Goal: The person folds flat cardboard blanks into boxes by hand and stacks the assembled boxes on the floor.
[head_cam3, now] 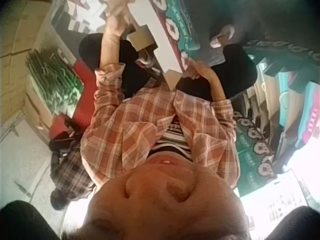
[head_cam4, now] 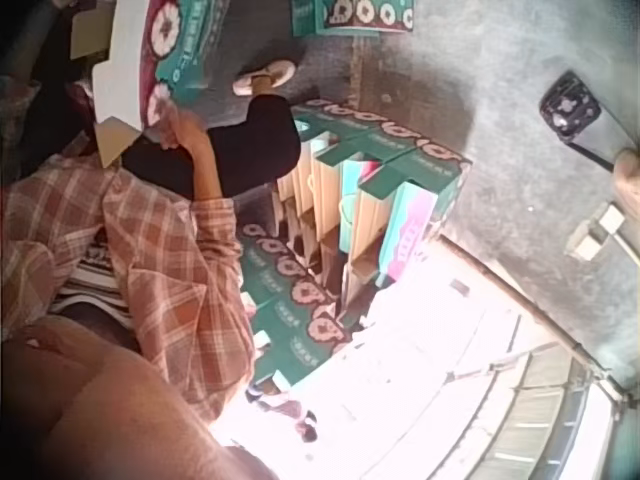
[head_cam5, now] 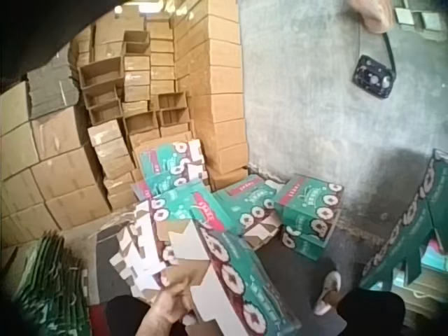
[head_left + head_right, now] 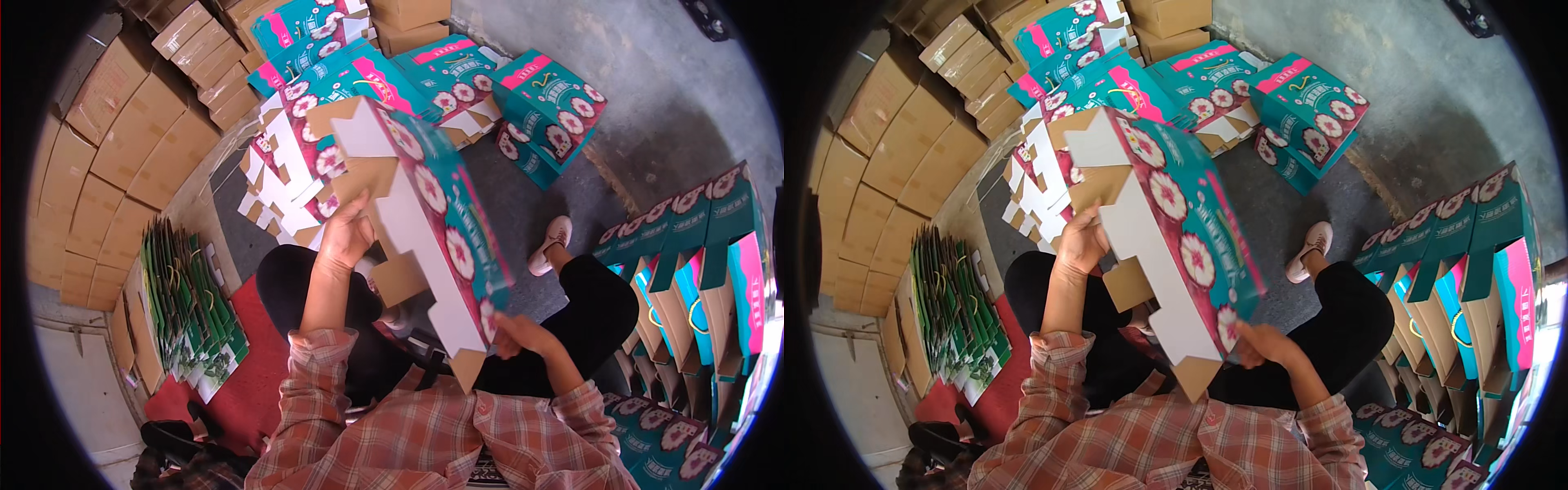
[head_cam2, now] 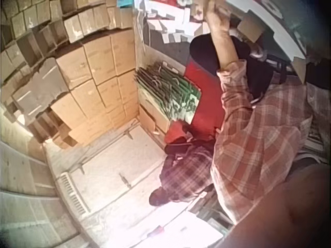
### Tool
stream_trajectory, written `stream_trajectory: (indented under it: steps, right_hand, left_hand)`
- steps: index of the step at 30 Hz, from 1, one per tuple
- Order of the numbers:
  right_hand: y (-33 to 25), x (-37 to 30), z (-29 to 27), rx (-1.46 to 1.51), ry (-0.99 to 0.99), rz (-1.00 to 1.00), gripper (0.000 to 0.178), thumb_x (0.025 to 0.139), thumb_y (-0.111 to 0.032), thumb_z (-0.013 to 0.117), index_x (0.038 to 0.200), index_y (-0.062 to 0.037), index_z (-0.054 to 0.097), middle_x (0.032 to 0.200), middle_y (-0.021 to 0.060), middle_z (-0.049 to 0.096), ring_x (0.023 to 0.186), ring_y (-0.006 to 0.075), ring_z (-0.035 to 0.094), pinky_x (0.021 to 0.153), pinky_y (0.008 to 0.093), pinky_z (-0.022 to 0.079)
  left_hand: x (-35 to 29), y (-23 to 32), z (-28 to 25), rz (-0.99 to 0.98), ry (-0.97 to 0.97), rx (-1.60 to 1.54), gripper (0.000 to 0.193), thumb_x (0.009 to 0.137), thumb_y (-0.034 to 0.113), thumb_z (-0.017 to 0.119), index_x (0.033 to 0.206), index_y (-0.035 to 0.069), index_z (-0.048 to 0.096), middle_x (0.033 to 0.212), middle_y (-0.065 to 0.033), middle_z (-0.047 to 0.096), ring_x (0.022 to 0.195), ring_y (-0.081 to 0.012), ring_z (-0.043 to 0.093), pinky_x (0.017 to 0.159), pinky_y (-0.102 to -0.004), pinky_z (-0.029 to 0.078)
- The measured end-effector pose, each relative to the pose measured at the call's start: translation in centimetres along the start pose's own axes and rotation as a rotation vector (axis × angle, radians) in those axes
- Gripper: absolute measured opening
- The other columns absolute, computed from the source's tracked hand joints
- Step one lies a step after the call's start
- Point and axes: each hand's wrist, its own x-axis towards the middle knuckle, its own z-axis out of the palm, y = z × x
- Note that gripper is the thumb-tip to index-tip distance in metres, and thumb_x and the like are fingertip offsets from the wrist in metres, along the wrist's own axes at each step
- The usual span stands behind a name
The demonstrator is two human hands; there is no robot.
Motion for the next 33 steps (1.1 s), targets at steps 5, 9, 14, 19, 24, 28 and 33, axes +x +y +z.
stream_trajectory:
  steps: [5,9,14,19,24,28,33]
  right_hand:
    - [-9.3,-7.8,-1.2,-0.658,0.63,-0.547,0.059,0.084,-0.052,0.06,0.102,0.0044,0.062,0.081,0.0149,0.065,0.073,0.0281,0.066,0.07,0.0359,0.052]
    - [-15.0,-5.2,0.7,-0.644,0.641,-0.733,0.06,0.087,-0.043,0.059,0.128,-0.0003,0.048,0.105,0.0177,0.063,0.086,0.0329,0.064,0.077,0.0373,0.05]
    - [-16.1,2.1,0.5,-0.736,0.513,-0.71,0.046,0.088,-0.034,0.049,0.112,0.0042,0.052,0.092,0.0248,0.064,0.086,0.0425,0.062,0.078,0.0498,0.048]
    - [-15.7,4.2,-0.7,-0.661,0.572,-0.658,0.036,0.087,-0.027,0.048,0.105,0.0029,0.054,0.087,0.0274,0.063,0.085,0.0437,0.061,0.075,0.0505,0.047]
    - [-16.6,1.0,-6.1,-0.615,0.698,-0.513,0.035,0.088,-0.028,0.053,0.1,0.0049,0.059,0.085,0.0292,0.061,0.077,0.0341,0.064,0.069,0.0419,0.05]
    - [-15.5,-0.1,-11.4,-0.214,0.769,-0.832,0.03,0.086,-0.02,0.048,0.105,0.002,0.057,0.081,0.0287,0.062,0.083,0.0447,0.06,0.072,0.0479,0.048]
    - [-17.5,-0.1,-10.8,-0.327,0.787,-0.765,0.032,0.085,-0.017,0.045,0.11,0.0028,0.051,0.092,0.0295,0.061,0.089,0.0464,0.057,0.077,0.0484,0.046]
  left_hand:
    - [0.8,-3.6,1.2,-0.173,-0.168,0.313,0.035,0.095,0.027,0.054,0.123,0.006,0.052,0.111,-0.0075,0.062,0.094,-0.0172,0.063,0.075,-0.0325,0.053]
    - [1.5,-5.1,2.8,-0.18,-0.221,0.36,0.035,0.096,0.026,0.052,0.123,0.005,0.052,0.113,-0.0082,0.062,0.097,-0.0177,0.063,0.078,-0.0352,0.053]
    - [3.1,-8.3,2.5,-0.026,-0.13,0.565,0.041,0.091,0.023,0.057,0.125,0.004,0.048,0.107,-0.0087,0.062,0.089,-0.0174,0.063,0.073,-0.0329,0.052]
    - [3.0,-10.4,3.9,0.078,-0.054,0.743,0.032,0.084,0.014,0.062,0.113,0.001,0.055,0.089,-0.0056,0.063,0.076,-0.013,0.061,0.061,-0.0263,0.048]
    - [2.2,-6.9,4.1,0.148,-0.248,0.896,0.035,0.082,0.014,0.061,0.113,0.001,0.054,0.092,-0.009,0.063,0.079,-0.0168,0.062,0.065,-0.0296,0.049]
    - [0.5,-2.9,5.6,0.272,-0.634,1.358,0.055,0.079,0.011,0.057,0.13,-0.003,0.042,0.098,-0.0205,0.063,0.085,-0.0316,0.064,0.074,-0.0392,0.05]
    - [-0.7,-4.8,13.4,-0.025,-0.369,2.057,0.085,0.074,0.006,0.054,0.145,-0.006,0.009,0.131,-0.0316,0.044,0.102,-0.0404,0.058,0.083,-0.0461,0.048]
